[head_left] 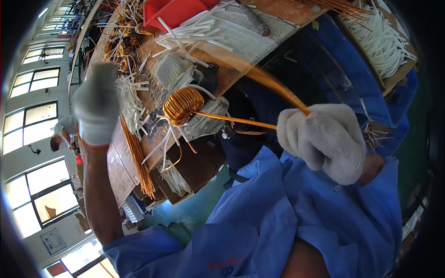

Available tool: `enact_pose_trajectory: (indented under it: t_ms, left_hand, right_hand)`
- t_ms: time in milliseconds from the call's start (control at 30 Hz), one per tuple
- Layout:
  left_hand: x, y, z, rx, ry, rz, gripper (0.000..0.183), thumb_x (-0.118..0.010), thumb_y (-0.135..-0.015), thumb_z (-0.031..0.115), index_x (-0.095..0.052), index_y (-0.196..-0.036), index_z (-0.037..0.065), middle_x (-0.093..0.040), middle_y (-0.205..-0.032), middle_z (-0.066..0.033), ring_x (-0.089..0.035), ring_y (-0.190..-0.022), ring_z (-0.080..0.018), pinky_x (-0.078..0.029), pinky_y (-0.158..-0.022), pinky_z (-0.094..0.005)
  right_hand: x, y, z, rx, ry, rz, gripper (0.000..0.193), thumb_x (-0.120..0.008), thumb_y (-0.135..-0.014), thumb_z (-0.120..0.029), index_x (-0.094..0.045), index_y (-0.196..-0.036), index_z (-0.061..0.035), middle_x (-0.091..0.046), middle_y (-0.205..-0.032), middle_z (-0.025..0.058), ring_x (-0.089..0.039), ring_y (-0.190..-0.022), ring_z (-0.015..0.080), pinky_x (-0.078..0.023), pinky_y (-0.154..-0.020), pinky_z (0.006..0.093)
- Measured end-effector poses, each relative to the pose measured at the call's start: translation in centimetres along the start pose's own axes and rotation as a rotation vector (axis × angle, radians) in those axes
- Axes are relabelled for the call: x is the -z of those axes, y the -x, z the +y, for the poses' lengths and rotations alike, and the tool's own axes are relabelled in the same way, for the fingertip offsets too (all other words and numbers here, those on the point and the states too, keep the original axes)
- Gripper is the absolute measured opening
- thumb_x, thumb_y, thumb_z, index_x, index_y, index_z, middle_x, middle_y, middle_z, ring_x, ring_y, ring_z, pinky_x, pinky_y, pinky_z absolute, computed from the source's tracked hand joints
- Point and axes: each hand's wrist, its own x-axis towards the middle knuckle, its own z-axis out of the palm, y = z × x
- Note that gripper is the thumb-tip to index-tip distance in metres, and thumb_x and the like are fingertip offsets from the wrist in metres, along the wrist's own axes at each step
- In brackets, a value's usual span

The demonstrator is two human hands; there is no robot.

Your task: The recorder is winding and securing copper wire around a transformer core at a workstation.

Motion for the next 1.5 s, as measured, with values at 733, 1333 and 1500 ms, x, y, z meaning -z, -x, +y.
enact_pose_trajectory:
  t_ms: [733,1333,1500]
  left_hand:
    - [-10.7,7.4,8.4,0.307,0.318,0.183,0.132,-0.107,-0.068,0.036,-0.031,-0.167,-0.008,-0.073,-0.116,-0.0156,-0.075,-0.101,-0.03,-0.061,-0.09,-0.0427]
    - [-5.1,-2.7,8.4,0.274,0.291,0.087,0.095,-0.096,-0.081,0.049,-0.059,-0.148,-0.007,-0.069,-0.124,-0.0151,-0.066,-0.108,-0.0181,-0.057,-0.097,-0.0339]
    - [-7.5,-3.7,6.6,0.645,0.739,-0.043,0.064,-0.092,-0.09,0.053,-0.07,-0.112,-0.003,-0.064,-0.083,0.0002,-0.059,-0.074,-0.0086,-0.051,-0.071,-0.0254]
  right_hand:
    - [-0.9,-21.1,5.6,0.58,0.495,0.13,0.022,-0.069,-0.111,-0.022,-0.078,-0.109,-0.0032,-0.076,-0.083,0.0066,-0.074,-0.071,0.0129,-0.057,-0.059,0.0299]
    - [-2.5,-24.8,6.5,0.077,0.583,-0.432,0.032,-0.071,-0.102,-0.027,-0.08,-0.104,0.0037,-0.078,-0.083,0.0111,-0.075,-0.067,0.0203,-0.06,-0.059,0.0368]
    - [1.4,-20.8,10.7,0.494,0.816,0.083,0.028,-0.066,-0.101,-0.023,-0.078,-0.104,0.0028,-0.076,-0.085,0.0121,-0.076,-0.074,0.0213,-0.058,-0.063,0.0376]
